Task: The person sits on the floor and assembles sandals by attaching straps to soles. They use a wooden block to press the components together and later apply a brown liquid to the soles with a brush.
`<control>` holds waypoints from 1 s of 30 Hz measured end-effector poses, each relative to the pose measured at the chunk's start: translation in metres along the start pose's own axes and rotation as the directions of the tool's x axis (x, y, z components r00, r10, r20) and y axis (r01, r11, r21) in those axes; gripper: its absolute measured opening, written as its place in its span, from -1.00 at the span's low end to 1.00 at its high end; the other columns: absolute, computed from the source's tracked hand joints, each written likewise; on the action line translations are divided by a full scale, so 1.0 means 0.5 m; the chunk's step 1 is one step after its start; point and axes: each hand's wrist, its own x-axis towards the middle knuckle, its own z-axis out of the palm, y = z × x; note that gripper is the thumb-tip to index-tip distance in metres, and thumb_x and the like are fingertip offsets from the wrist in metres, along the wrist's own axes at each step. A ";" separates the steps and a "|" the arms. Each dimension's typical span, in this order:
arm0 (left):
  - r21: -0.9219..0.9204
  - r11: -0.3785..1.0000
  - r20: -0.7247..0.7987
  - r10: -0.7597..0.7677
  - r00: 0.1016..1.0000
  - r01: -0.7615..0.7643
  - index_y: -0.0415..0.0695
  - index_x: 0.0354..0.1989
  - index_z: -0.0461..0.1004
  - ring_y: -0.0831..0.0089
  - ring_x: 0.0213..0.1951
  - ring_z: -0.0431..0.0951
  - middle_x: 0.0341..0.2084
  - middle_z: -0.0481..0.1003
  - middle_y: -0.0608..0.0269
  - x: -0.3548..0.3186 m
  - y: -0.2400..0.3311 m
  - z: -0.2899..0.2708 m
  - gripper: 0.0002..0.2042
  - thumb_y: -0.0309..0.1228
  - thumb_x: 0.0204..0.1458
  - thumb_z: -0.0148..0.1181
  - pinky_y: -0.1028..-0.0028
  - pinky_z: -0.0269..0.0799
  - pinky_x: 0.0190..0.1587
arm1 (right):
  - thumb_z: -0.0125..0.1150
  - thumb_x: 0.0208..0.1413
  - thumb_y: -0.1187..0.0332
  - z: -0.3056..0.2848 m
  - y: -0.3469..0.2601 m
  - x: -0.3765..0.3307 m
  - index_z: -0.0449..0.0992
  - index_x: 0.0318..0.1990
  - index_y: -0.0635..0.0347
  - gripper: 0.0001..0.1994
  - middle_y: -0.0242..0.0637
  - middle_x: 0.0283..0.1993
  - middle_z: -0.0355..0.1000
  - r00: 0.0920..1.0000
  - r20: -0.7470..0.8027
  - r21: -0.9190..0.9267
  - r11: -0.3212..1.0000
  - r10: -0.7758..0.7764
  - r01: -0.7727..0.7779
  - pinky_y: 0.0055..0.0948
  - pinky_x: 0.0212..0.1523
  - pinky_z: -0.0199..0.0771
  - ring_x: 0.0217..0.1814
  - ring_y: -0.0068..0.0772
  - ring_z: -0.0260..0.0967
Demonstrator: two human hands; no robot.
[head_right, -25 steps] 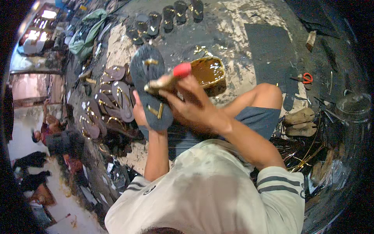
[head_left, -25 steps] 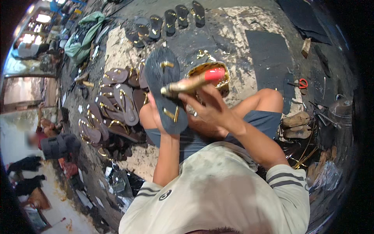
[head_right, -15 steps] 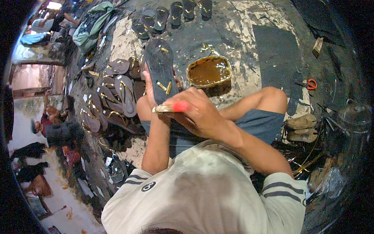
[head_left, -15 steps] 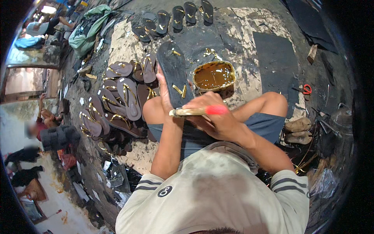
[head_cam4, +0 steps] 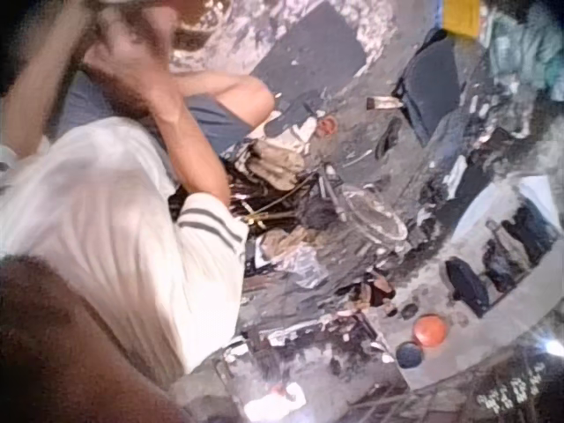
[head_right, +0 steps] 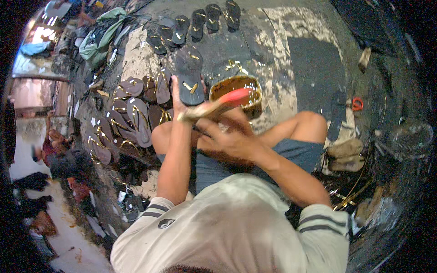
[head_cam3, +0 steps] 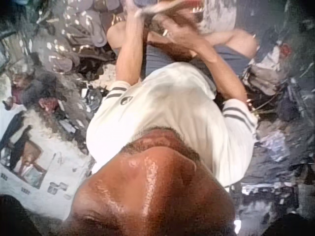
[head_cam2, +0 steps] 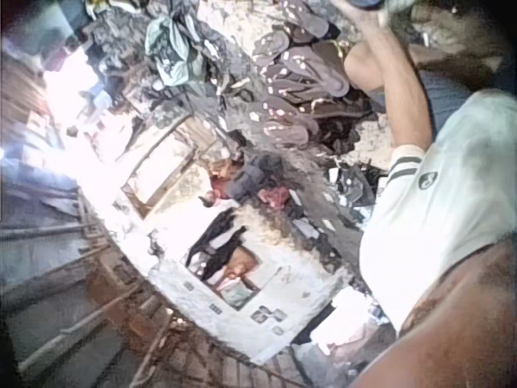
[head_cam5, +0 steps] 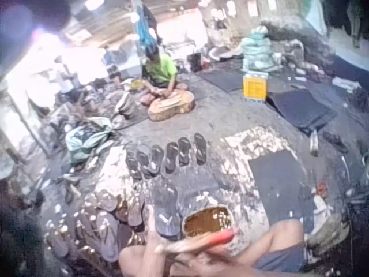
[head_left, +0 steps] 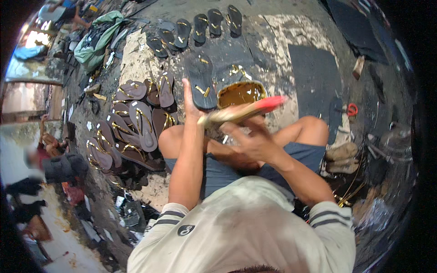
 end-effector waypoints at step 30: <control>0.986 0.108 0.110 0.159 0.981 -0.128 -0.26 0.30 0.26 0.01 0.17 0.43 0.19 0.38 -0.15 0.744 -0.276 0.074 -0.37 -0.26 0.07 0.22 0.21 0.32 0.22 | 0.17 0.30 0.26 -0.358 0.036 -0.146 0.41 -0.02 0.27 -0.74 -0.40 -0.12 0.41 0.308 -0.923 0.076 0.893 0.231 -0.443 -0.58 -0.10 0.30 -0.14 -0.63 0.29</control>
